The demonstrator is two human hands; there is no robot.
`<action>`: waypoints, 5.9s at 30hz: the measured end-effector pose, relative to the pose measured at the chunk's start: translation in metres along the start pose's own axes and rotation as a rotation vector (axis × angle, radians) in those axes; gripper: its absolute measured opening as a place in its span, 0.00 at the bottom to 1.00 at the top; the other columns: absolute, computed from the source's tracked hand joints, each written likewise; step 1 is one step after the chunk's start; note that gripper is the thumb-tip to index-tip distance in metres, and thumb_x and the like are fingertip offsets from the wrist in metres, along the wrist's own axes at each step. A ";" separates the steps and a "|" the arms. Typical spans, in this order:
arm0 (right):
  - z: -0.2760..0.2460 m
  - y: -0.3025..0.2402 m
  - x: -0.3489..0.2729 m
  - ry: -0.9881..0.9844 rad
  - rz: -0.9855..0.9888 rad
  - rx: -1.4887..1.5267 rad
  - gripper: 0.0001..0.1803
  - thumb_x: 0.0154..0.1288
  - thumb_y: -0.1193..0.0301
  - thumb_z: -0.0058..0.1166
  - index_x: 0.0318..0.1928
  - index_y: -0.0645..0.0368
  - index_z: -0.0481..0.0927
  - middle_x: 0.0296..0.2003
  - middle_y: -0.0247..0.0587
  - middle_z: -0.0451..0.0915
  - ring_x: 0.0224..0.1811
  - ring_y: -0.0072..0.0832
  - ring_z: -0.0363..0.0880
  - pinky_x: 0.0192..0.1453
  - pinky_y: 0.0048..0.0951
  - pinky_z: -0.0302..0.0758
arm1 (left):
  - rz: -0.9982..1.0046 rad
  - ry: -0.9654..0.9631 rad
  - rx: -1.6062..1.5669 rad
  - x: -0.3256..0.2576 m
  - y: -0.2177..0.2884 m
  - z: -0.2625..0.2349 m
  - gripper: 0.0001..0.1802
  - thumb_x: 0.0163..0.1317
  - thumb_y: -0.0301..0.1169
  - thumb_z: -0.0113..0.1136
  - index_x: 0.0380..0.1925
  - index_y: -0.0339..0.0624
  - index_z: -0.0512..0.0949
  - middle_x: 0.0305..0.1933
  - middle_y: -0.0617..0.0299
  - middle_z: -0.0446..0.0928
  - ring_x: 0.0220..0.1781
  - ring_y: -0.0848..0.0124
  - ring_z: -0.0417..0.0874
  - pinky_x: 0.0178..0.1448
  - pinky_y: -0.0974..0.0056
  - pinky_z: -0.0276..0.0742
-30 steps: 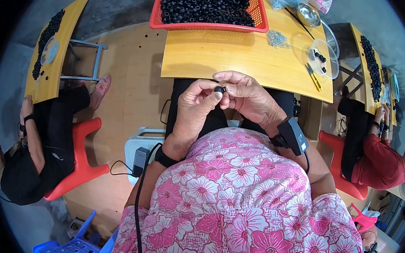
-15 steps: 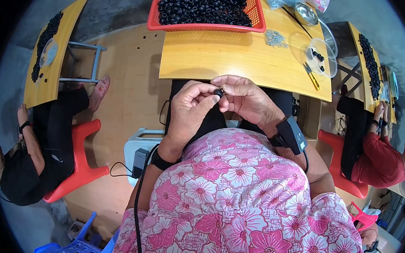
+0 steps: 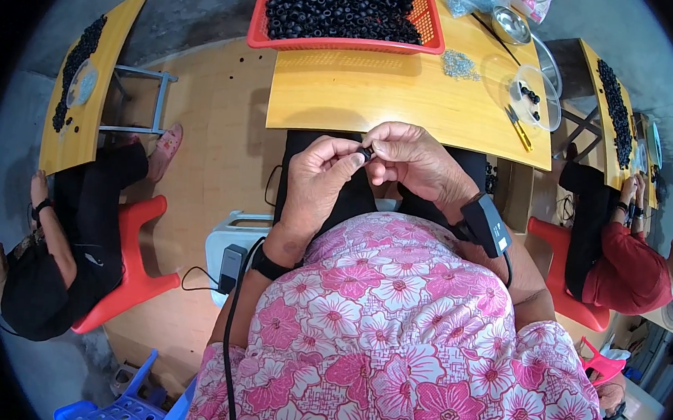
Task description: Assembling small black plastic components by inserting metal pins and combining pieces.
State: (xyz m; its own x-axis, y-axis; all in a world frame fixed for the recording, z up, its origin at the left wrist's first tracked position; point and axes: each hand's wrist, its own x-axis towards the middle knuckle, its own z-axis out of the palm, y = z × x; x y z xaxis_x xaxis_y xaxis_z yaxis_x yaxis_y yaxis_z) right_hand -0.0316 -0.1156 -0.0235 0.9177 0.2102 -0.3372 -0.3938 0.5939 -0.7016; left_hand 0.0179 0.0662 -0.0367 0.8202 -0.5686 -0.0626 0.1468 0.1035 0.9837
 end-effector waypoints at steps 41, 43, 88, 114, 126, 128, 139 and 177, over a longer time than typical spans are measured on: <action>-0.004 0.003 0.003 -0.166 0.041 -0.032 0.15 0.67 0.65 0.53 0.44 0.65 0.76 0.32 0.35 0.79 0.29 0.19 0.76 0.39 0.23 0.77 | 0.213 0.030 0.160 0.000 -0.002 0.000 0.11 0.56 0.18 0.61 0.41 0.34 0.80 0.34 0.64 0.75 0.35 0.78 0.73 0.41 0.74 0.71; -0.005 0.002 0.002 -0.178 0.035 -0.050 0.15 0.67 0.65 0.53 0.44 0.65 0.76 0.32 0.35 0.79 0.30 0.19 0.75 0.39 0.23 0.77 | 0.247 -0.026 0.054 0.001 -0.008 0.001 0.14 0.58 0.20 0.60 0.46 0.35 0.79 0.34 0.66 0.74 0.34 0.80 0.72 0.40 0.75 0.71; 0.015 0.001 -0.003 -0.103 -0.210 -0.404 0.13 0.66 0.67 0.53 0.44 0.65 0.77 0.31 0.31 0.77 0.29 0.15 0.72 0.34 0.16 0.69 | 0.131 -0.020 0.008 -0.003 0.004 0.016 0.21 0.62 0.32 0.60 0.52 0.32 0.72 0.38 0.58 0.72 0.36 0.75 0.76 0.40 0.72 0.74; 0.000 0.006 0.003 -0.180 0.034 0.202 0.16 0.68 0.65 0.51 0.44 0.68 0.75 0.32 0.37 0.76 0.32 0.25 0.78 0.39 0.29 0.83 | 0.166 -0.018 -0.042 0.002 0.007 0.006 0.06 0.60 0.18 0.56 0.38 0.31 0.76 0.35 0.61 0.73 0.34 0.78 0.79 0.40 0.73 0.74; 0.004 -0.006 -0.001 0.083 -0.022 -0.158 0.12 0.61 0.69 0.59 0.40 0.65 0.77 0.29 0.34 0.77 0.24 0.17 0.74 0.36 0.25 0.81 | 0.164 0.038 0.079 0.002 -0.006 0.001 0.07 0.58 0.21 0.60 0.36 0.32 0.78 0.32 0.65 0.74 0.29 0.82 0.71 0.37 0.76 0.70; 0.003 -0.006 -0.001 0.077 -0.074 -0.130 0.10 0.60 0.72 0.60 0.39 0.64 0.78 0.28 0.33 0.76 0.24 0.17 0.74 0.35 0.25 0.81 | 0.055 0.047 -0.010 0.001 -0.002 0.003 0.07 0.58 0.22 0.61 0.36 0.33 0.78 0.31 0.67 0.76 0.29 0.83 0.71 0.36 0.76 0.70; 0.002 -0.013 0.000 0.172 -0.074 -0.327 0.08 0.59 0.72 0.62 0.37 0.62 0.82 0.27 0.34 0.81 0.24 0.17 0.77 0.32 0.20 0.78 | 0.045 0.040 0.000 0.001 0.000 0.003 0.06 0.59 0.23 0.61 0.36 0.33 0.78 0.28 0.69 0.77 0.28 0.85 0.72 0.33 0.77 0.70; -0.007 -0.011 -0.005 -0.056 0.067 -0.228 0.11 0.61 0.69 0.59 0.41 0.62 0.80 0.31 0.35 0.82 0.25 0.18 0.78 0.35 0.20 0.78 | 0.228 0.014 0.148 -0.004 0.007 0.004 0.09 0.55 0.21 0.64 0.38 0.34 0.81 0.32 0.66 0.72 0.31 0.81 0.71 0.36 0.76 0.68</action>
State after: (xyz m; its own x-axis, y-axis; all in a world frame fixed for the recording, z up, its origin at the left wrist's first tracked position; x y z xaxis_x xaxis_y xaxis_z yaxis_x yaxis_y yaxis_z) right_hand -0.0326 -0.1282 -0.0185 0.8879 0.2898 -0.3573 -0.4502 0.3878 -0.8043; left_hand 0.0135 0.0660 -0.0290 0.8303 -0.5331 0.1625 -0.1244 0.1068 0.9865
